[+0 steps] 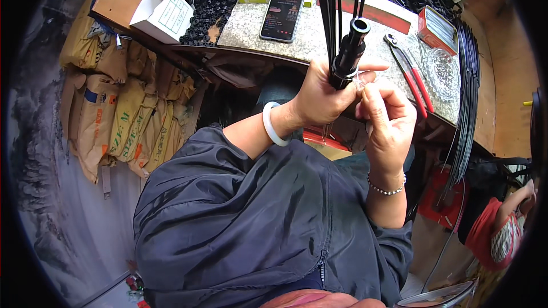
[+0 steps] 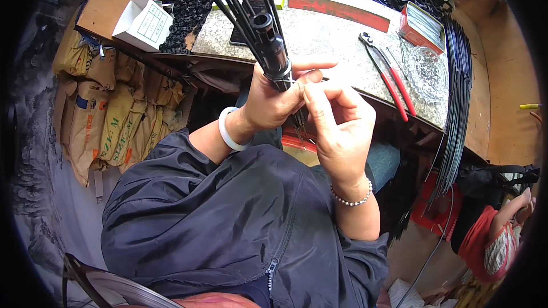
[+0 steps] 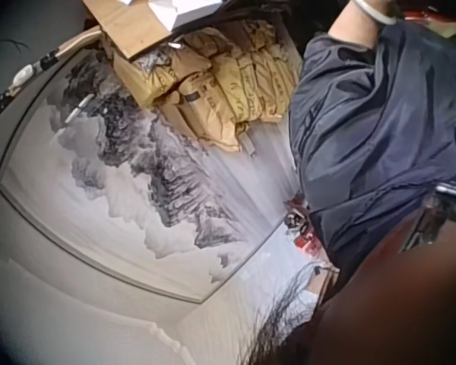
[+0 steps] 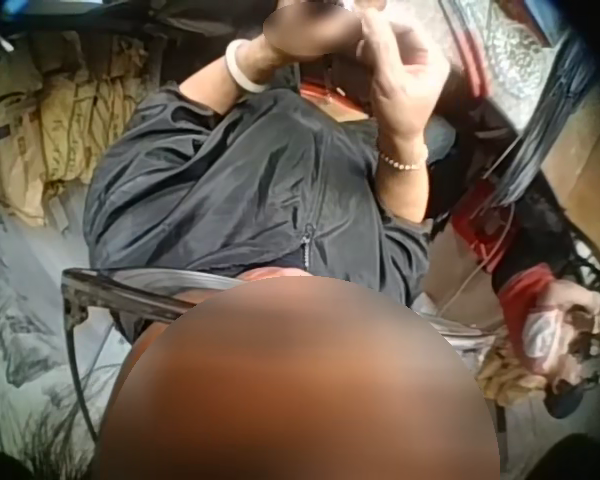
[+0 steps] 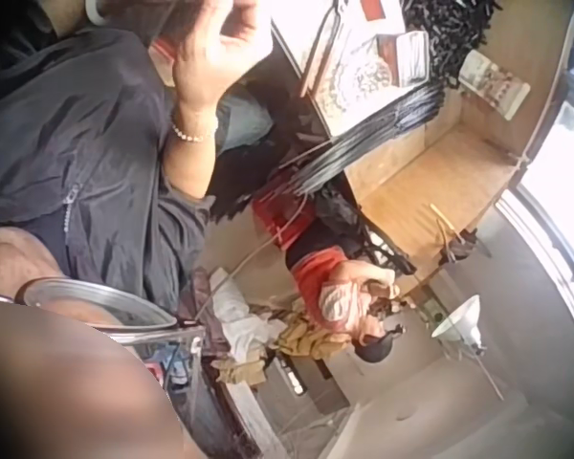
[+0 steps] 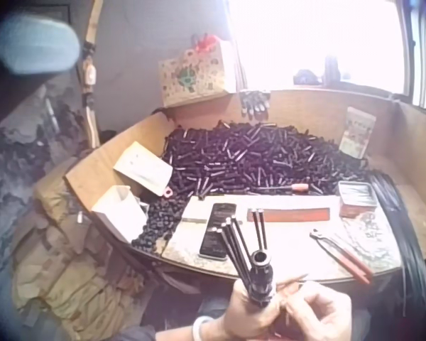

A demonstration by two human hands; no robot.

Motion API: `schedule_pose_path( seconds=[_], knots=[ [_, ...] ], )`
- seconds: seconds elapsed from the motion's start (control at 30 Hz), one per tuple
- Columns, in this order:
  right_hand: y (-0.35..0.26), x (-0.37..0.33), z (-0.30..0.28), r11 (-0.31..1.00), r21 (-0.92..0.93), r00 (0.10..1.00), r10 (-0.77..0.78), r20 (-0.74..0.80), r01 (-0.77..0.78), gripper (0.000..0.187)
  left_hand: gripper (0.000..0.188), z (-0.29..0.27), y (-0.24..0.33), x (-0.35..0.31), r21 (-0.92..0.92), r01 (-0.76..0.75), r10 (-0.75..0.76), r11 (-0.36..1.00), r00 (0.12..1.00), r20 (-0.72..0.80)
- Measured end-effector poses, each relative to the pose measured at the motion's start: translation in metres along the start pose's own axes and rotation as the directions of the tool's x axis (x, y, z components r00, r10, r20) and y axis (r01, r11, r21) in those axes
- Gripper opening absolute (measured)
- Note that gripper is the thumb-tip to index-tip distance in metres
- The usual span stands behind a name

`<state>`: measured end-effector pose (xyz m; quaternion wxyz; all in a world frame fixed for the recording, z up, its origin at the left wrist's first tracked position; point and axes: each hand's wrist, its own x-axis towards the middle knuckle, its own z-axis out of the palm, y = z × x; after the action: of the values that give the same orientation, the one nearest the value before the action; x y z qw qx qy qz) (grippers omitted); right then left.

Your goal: Assembling thin black rods and a cylindrical base component at a factory workstation.

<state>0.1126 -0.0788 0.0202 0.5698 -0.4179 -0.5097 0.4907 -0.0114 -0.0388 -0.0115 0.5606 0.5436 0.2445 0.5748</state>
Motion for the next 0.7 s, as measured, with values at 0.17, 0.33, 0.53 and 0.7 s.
schedule_pose_path(
  seconds=[0.17,0.33,0.53,0.7],
  knots=[
    [0.038,0.01,-0.036,0.924,-0.374,0.982,-0.133,-0.132,0.075,0.016,0.025,-0.011,0.016,0.006,-0.192,0.134,-0.143,0.972,0.989,-0.035],
    [0.074,0.038,-0.113,0.043,-0.994,0.926,-0.37,0.079,0.102,0.024,0.031,-0.018,0.022,0.009,-0.108,0.13,-0.127,0.986,0.991,0.03],
    [0.086,0.047,-0.128,-0.129,-0.99,0.959,-0.269,0.086,0.053,0.024,0.03,-0.016,0.021,0.008,-0.085,0.149,-0.148,0.985,0.989,0.017],
    [0.071,0.025,-0.13,0.723,-0.682,0.984,-0.178,-0.027,0.112,0.012,0.02,-0.012,0.019,0.012,-0.022,0.121,-0.123,0.992,0.985,-0.121]
  ],
)
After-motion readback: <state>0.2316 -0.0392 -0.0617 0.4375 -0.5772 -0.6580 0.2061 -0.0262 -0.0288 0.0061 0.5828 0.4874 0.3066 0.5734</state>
